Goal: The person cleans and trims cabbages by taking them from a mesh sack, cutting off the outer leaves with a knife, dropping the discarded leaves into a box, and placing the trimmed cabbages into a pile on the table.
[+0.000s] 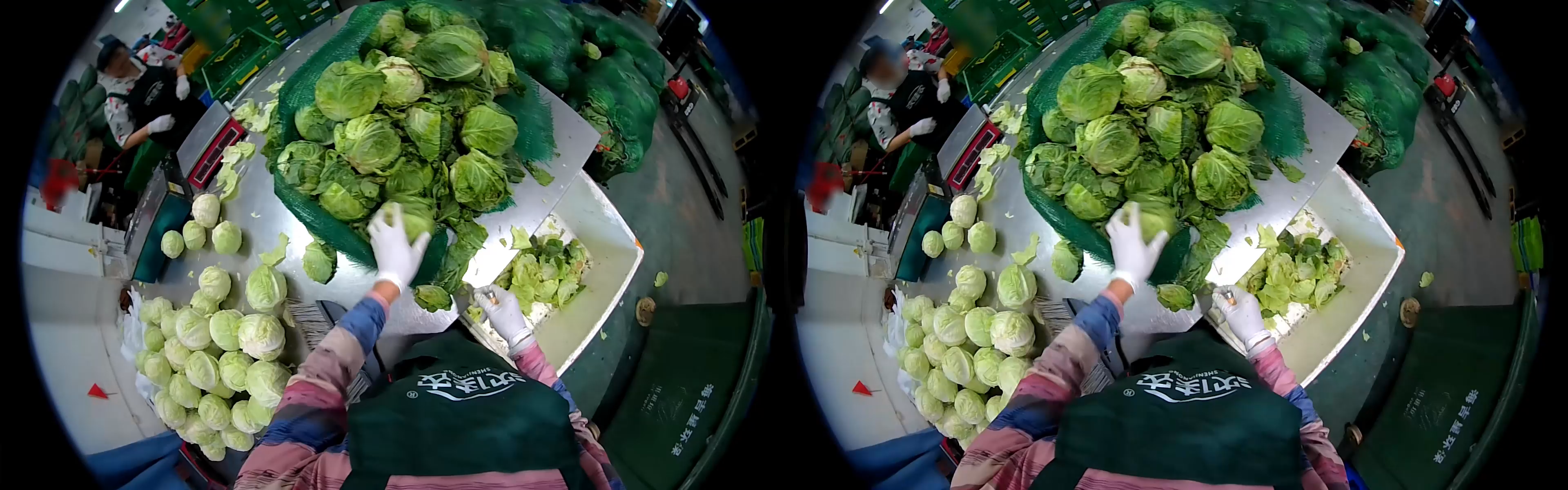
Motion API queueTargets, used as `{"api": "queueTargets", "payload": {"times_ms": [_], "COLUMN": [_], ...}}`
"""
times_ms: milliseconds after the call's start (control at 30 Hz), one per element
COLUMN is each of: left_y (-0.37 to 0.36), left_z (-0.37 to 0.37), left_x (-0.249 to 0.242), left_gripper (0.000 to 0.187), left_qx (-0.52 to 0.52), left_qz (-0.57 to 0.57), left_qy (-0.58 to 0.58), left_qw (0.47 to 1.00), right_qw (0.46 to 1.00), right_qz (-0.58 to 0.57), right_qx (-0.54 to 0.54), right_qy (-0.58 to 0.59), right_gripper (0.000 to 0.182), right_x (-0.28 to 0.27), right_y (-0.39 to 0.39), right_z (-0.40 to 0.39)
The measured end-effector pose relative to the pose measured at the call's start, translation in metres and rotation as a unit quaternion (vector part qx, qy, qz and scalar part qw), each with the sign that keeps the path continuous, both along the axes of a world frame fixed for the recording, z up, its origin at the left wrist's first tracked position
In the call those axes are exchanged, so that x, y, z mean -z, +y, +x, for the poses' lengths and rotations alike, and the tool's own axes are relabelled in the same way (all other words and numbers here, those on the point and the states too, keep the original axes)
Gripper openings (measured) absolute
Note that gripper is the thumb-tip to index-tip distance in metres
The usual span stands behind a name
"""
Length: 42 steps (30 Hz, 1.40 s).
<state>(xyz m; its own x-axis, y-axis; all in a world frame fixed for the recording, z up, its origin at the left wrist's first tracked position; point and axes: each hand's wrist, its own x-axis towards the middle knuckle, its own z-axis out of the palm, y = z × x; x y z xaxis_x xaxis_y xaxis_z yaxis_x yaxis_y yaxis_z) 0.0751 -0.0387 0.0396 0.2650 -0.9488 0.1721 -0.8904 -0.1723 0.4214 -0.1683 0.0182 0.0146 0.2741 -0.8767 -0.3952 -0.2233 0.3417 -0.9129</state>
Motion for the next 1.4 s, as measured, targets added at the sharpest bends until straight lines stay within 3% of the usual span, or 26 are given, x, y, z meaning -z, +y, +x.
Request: {"api": "queueTargets", "payload": {"times_ms": [33,100,167,233,333,433,500,533,567,633,667,700,767,833,867,933,967,1000,1033,1100,1167,1233,1300,1400], "left_y": [0.012,0.025,0.016,-0.008,-0.041,-0.042,-0.032,-0.030,-0.030,-0.028,-0.027,-0.022,-0.009,-0.006,-0.002,-0.002,-0.002,-0.008,-0.014,-0.013,-0.012,-0.006,0.006,0.030], "left_z": [-0.016,-0.042,-0.049,-0.046,-0.034,-0.036,-0.048,-0.050,-0.051,-0.041,-0.030,-0.025,-0.043,-0.037,-0.045,-0.057,-0.059,-0.059,-0.068,-0.082,-0.089,-0.089,-0.089,-0.074], "left_x": [-0.012,-0.008,-0.017,-0.015,-0.004,-0.023,-0.038,-0.046,-0.049,-0.019,0.020,0.050,0.026,0.050,0.038,0.013,0.011,0.018,-0.005,0.010,0.004,0.011,0.009,0.010], "left_gripper": [0.076,0.071,0.073,0.078,0.085,0.078,0.075,0.074,0.071,0.063,0.057,0.049,0.045,0.047,0.052,0.054,0.058,0.060,0.062,0.074,0.095,0.117,0.122,0.127], "left_qx": [0.071,0.229,0.180,0.140,0.167,0.241,0.251,0.248,0.231,0.052,0.017,0.005,0.009,0.148,0.156,0.151,0.190,0.249,0.317,0.304,0.306,0.307,0.291,0.323], "left_qz": [0.031,-0.023,-0.107,-0.026,0.034,0.051,0.057,0.011,-0.083,-0.083,-0.066,0.019,0.211,0.097,0.064,0.103,0.081,0.082,0.117,0.054,0.030,0.024,0.027,0.029], "left_qy": [-0.020,0.025,-0.072,-0.031,0.060,0.084,0.331,0.313,0.204,0.243,0.321,0.404,0.489,0.446,0.337,0.321,0.248,0.187,0.204,0.149,0.071,0.014,0.068,0.035], "left_qw": [0.997,0.973,0.975,0.989,0.983,0.966,0.908,0.917,0.947,0.965,0.945,0.914,0.846,0.877,0.926,0.929,0.946,0.947,0.919,0.940,0.949,0.951,0.954,0.945], "right_qw": [0.998,0.999,0.996,0.985,0.952,0.962,0.948,0.952,0.952,0.951,0.949,0.948,0.958,0.961,0.955,0.961,0.968,0.939,0.935,0.926,0.972,0.966,0.959,0.954], "right_qz": [-0.019,-0.009,-0.031,-0.081,-0.138,-0.174,-0.256,-0.255,-0.253,-0.234,-0.230,-0.231,-0.181,-0.173,-0.202,-0.184,-0.167,-0.263,-0.235,-0.289,-0.163,-0.151,-0.138,-0.171], "right_qx": [-0.012,0.032,0.085,0.119,0.155,0.154,0.137,0.116,0.123,0.069,0.052,0.057,0.036,0.056,0.082,0.090,0.056,0.072,0.051,0.067,0.028,0.030,0.024,0.092], "right_qy": [0.060,0.043,0.024,0.094,0.224,0.144,0.132,0.121,0.120,0.190,0.210,0.211,0.221,0.207,0.202,0.189,0.180,0.210,0.259,0.233,0.165,0.207,0.246,0.229], "right_gripper": [0.024,0.025,0.025,0.027,0.037,0.047,0.063,0.076,0.076,0.080,0.081,0.081,0.073,0.049,0.041,0.030,0.034,0.050,0.065,0.064,0.053,0.051,0.049,0.044], "right_x": [-0.012,-0.024,-0.026,-0.014,-0.007,-0.010,-0.007,-0.020,-0.026,-0.033,-0.021,-0.022,-0.024,-0.017,-0.002,-0.001,-0.015,-0.011,-0.028,0.022,0.018,0.031,0.038,0.025], "right_y": [-0.005,-0.018,-0.029,-0.037,-0.044,-0.054,-0.065,-0.069,-0.074,-0.079,-0.082,-0.083,-0.085,-0.087,-0.092,-0.094,-0.094,-0.088,-0.090,-0.103,-0.112,-0.118,-0.119,-0.085], "right_z": [-0.004,-0.008,-0.011,-0.017,-0.024,-0.016,-0.003,0.000,0.002,0.002,0.000,-0.001,0.001,0.001,0.001,-0.002,-0.006,-0.007,-0.003,-0.001,-0.008,-0.006,-0.009,-0.023]}}
